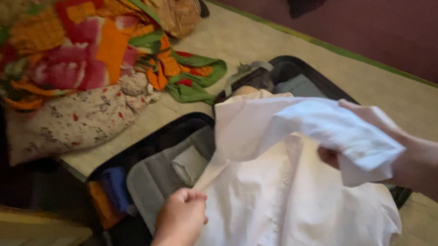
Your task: The person packs various clothing items into a suitcase, including placing smaller garments into a mesh compartment and taking a white shirt from a hanger to place it inside the luggage.
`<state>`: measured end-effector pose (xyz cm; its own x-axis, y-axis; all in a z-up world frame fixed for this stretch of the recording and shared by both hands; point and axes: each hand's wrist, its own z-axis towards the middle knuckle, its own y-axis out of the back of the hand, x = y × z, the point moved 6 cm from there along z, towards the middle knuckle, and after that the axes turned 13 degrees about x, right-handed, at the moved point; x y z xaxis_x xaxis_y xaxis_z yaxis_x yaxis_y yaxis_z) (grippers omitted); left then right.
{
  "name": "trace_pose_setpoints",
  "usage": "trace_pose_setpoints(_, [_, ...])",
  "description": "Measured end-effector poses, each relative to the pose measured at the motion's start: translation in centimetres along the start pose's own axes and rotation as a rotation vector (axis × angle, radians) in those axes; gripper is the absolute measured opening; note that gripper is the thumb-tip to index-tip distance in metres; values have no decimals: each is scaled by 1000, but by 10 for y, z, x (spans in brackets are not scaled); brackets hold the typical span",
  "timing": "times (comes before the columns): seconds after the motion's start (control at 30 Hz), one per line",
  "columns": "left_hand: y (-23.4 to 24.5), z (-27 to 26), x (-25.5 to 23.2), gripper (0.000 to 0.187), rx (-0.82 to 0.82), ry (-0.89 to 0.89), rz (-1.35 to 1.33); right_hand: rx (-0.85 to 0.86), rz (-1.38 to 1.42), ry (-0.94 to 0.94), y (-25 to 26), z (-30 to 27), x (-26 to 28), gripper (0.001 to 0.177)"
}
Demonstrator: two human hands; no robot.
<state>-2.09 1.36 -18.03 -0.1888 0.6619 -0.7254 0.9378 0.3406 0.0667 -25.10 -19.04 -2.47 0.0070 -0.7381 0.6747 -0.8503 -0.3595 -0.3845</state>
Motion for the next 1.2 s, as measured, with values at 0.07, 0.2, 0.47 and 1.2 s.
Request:
trace_pose_setpoints(0.07, [-7,4,11,32,33,55,283,37,43,-28,-7,11,-8,36])
trace_pose_setpoints(0.2, [-14,29,45,40,67,83,422,222,106,-69,-42,47,1,33])
trace_pose_setpoints(0.47, [5,101,83,57,-44,-99,438,-55,423,-22,-27,64,1,25])
trace_pose_setpoints(1.2, [-5,168,3,57,-3,0,474,255,73,-245,63,85,-16,38])
